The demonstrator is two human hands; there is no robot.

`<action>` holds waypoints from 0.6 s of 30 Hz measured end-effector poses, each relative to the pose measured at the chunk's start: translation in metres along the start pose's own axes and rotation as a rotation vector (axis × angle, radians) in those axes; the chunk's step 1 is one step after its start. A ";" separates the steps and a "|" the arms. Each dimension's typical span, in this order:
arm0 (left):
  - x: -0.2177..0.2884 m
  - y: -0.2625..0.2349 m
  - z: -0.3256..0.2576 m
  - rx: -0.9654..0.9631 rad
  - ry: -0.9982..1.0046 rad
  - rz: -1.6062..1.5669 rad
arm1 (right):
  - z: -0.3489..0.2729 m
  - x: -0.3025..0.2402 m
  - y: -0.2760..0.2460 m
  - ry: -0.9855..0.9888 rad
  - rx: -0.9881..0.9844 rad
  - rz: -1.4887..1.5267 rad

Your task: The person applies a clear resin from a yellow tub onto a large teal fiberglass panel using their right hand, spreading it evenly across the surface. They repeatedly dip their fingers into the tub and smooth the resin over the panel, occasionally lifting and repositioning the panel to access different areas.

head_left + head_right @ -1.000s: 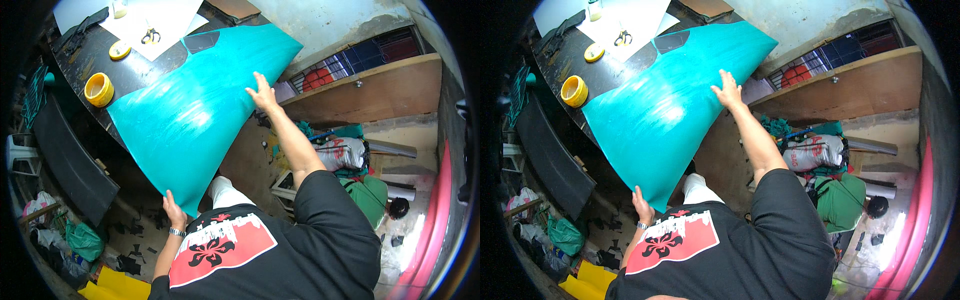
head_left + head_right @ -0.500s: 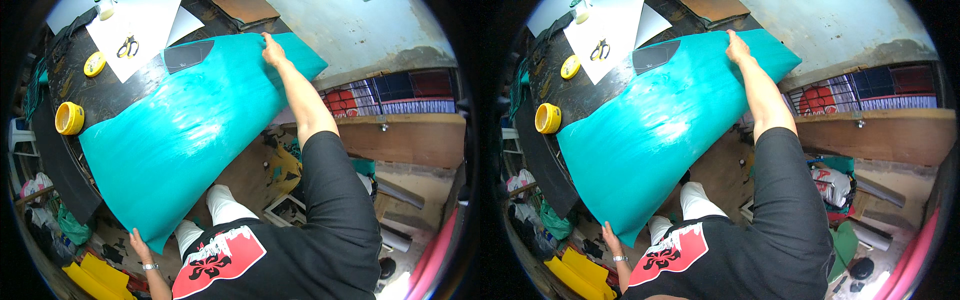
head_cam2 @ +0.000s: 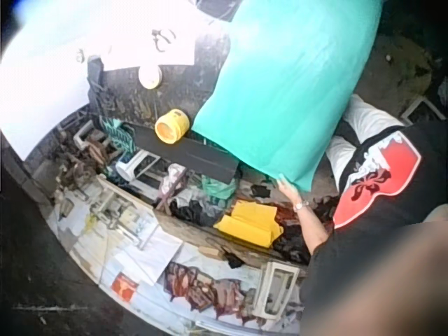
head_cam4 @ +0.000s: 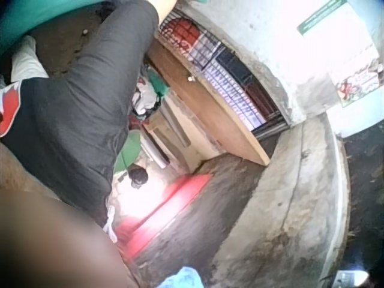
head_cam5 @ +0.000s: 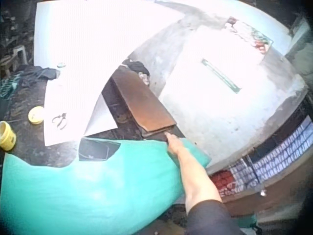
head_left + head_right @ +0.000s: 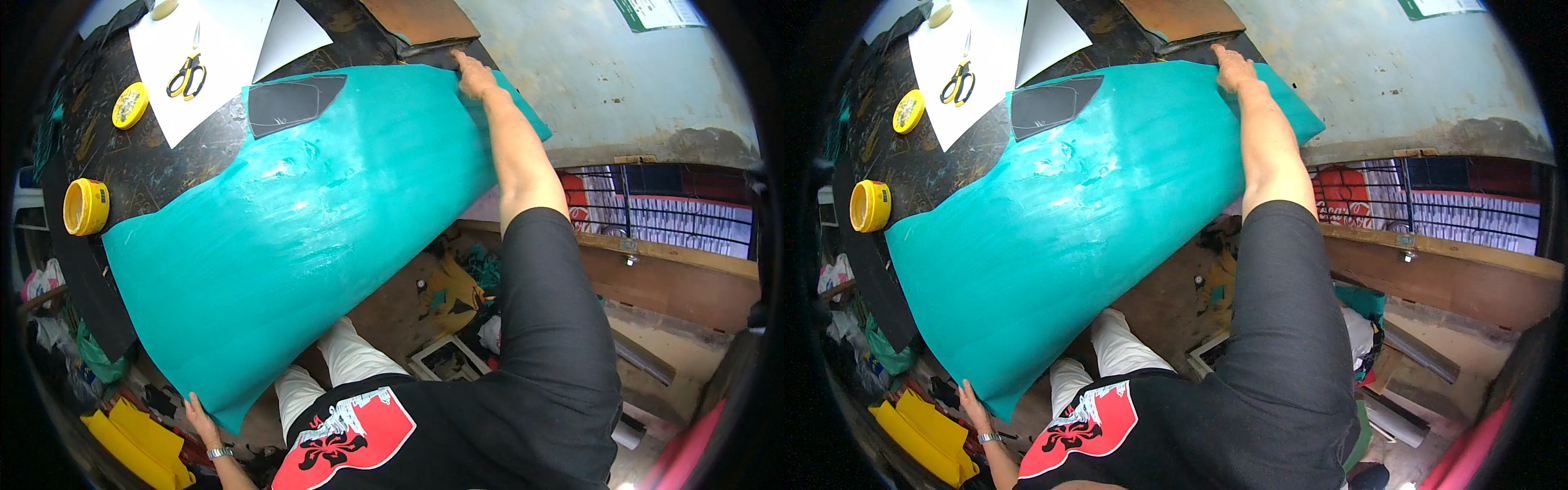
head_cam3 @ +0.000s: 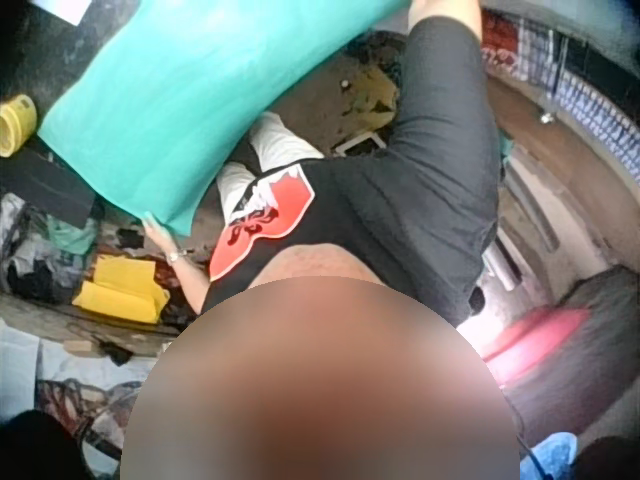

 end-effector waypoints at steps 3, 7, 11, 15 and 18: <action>0.001 -0.002 0.003 -0.005 -0.007 0.081 | 0.002 0.002 -0.009 -0.091 -0.018 -0.148; 0.005 0.003 0.005 0.008 -0.026 0.068 | -0.017 0.009 -0.029 -0.213 -0.001 -0.066; 0.012 0.009 -0.011 0.027 0.036 0.048 | -0.049 0.010 -0.078 -0.310 0.244 -0.052; -0.001 0.012 -0.034 0.113 -0.055 -0.005 | -0.079 -0.008 -0.145 -0.466 0.517 -0.035; -0.011 0.020 -0.048 0.162 -0.115 -0.221 | -0.089 -0.024 -0.177 -0.503 0.615 -0.079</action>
Point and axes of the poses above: each hand's wrist, its own z-axis towards the middle knuckle, its own y-axis out of the palm, x = y × z, the point moved 5 cm from there along z, towards the middle knuckle, and after that the axes turned 9 degrees about y, right-handed, at the moved point
